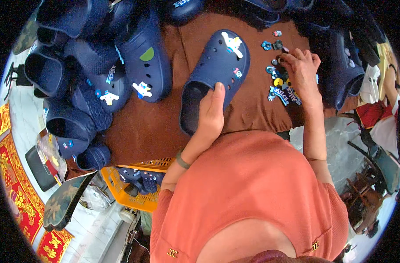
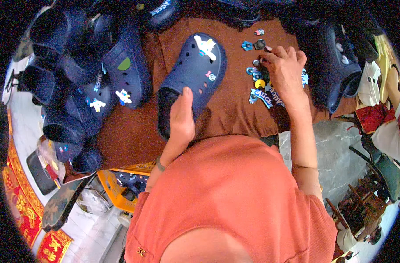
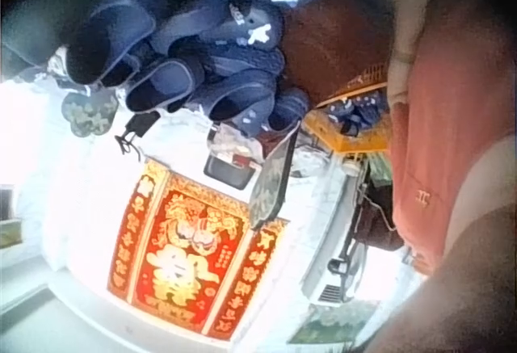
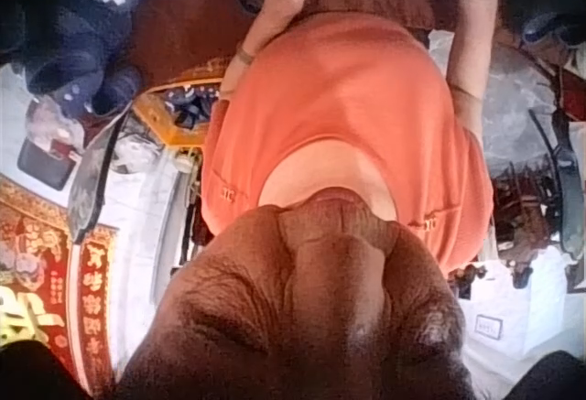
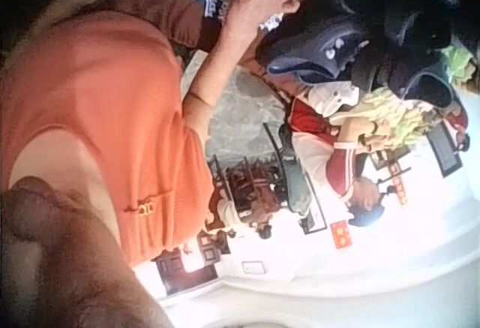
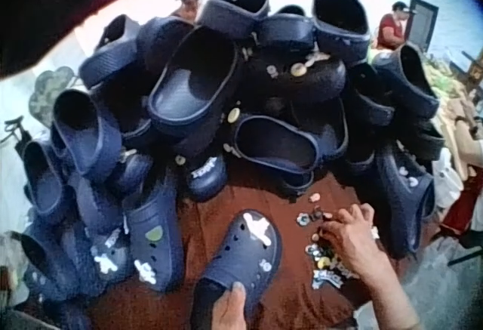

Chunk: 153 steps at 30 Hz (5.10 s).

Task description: Attaching decorative charms into the holes of rubber clogs.

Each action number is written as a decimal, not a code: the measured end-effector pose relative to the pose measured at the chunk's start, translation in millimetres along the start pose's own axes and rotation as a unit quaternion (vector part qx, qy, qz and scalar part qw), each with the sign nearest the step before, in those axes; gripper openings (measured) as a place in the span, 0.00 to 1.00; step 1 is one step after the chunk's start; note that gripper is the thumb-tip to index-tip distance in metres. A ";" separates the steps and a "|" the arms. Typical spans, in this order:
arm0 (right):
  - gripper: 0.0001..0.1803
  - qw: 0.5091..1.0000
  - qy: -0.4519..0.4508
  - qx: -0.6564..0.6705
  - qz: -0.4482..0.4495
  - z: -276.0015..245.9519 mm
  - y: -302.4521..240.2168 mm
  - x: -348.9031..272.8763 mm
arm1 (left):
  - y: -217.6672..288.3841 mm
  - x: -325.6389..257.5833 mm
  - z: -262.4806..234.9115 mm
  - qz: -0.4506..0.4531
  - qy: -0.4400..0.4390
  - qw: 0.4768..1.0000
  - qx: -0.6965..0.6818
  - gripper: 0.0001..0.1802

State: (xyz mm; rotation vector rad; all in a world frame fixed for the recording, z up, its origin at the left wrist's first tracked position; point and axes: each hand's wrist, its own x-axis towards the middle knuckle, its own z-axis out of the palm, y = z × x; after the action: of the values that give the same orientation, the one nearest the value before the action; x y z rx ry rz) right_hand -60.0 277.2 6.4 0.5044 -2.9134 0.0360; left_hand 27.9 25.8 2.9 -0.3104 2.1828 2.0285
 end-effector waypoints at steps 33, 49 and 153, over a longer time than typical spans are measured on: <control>0.22 0.912 0.153 0.277 -0.259 -4.5 -99.4 -19.4 | 8.5 0.4 -0.5 -0.003 -0.015 1.000 -0.006 0.24; 0.22 0.919 0.107 0.293 -0.241 -6.8 -104.3 -22.3 | 2.6 3.5 8.3 0.062 0.007 0.997 -0.035 0.16; 0.14 0.889 -0.093 0.402 -0.199 -25.5 -65.3 42.0 | -1.2 -3.6 -40.6 -0.059 -0.124 0.963 -0.232 0.11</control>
State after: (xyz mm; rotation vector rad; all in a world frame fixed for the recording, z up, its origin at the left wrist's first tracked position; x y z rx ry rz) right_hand -72.5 203.2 38.7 1.2698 -2.7787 1.2234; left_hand 33.1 -14.6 5.8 -0.2143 1.4950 2.3446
